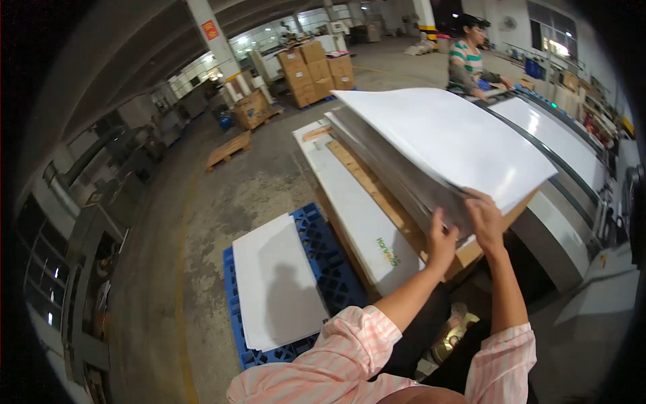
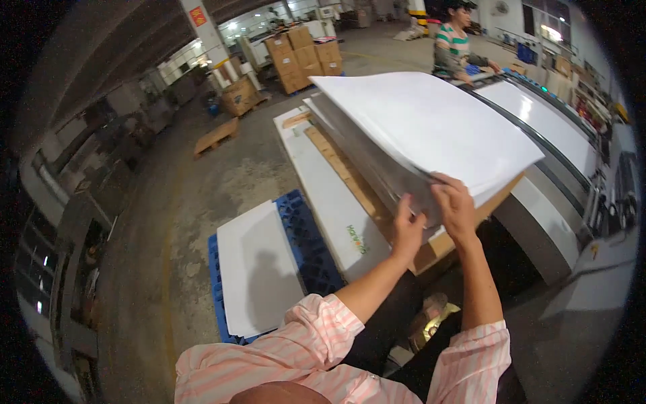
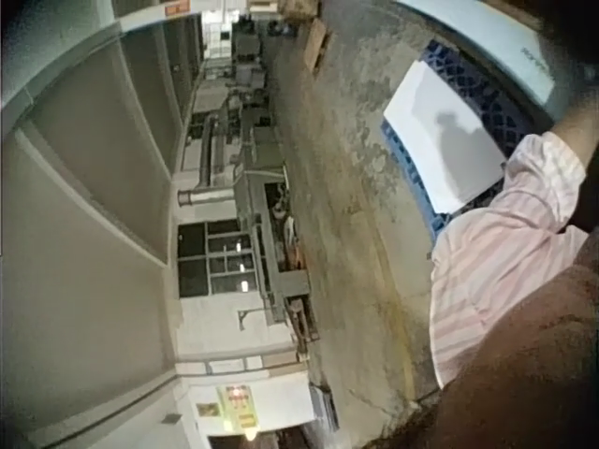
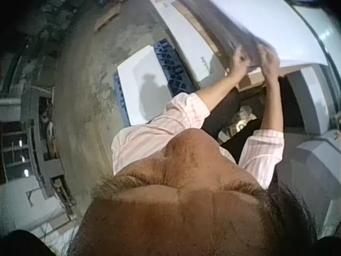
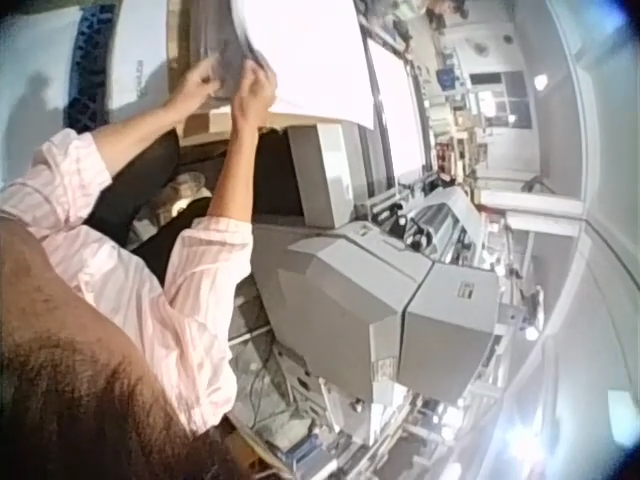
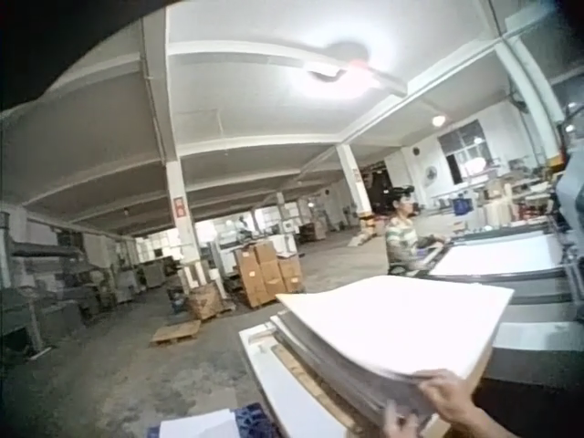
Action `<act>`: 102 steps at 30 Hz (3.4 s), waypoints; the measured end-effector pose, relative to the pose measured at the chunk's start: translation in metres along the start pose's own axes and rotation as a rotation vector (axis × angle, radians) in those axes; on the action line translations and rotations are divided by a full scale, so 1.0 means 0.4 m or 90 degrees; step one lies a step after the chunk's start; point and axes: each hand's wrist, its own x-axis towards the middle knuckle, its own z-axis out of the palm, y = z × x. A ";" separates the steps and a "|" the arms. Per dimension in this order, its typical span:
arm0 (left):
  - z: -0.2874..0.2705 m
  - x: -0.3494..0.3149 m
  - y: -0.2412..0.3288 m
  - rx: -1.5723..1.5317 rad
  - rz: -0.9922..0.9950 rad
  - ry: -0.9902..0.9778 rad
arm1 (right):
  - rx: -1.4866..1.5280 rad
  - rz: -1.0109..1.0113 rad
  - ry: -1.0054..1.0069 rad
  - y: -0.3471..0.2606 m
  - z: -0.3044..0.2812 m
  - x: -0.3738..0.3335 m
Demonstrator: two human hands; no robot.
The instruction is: Inspecting and flipping through a stack of large white paper boards at an industrial machine.
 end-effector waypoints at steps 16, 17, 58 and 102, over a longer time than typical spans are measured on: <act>-0.017 0.020 0.034 -0.346 -0.188 -0.066 | -0.364 -0.106 -0.168 -0.005 -0.046 -0.031; -0.021 0.020 0.031 -0.346 -0.189 -0.067 | -0.365 -0.105 -0.168 -0.017 -0.042 -0.032; -0.037 0.032 0.004 -0.261 -0.151 -0.027 | -0.410 -0.069 0.033 -0.035 0.008 -0.004; -0.024 0.010 0.054 -0.050 -0.107 -0.099 | 0.351 0.402 0.142 0.049 -0.001 0.039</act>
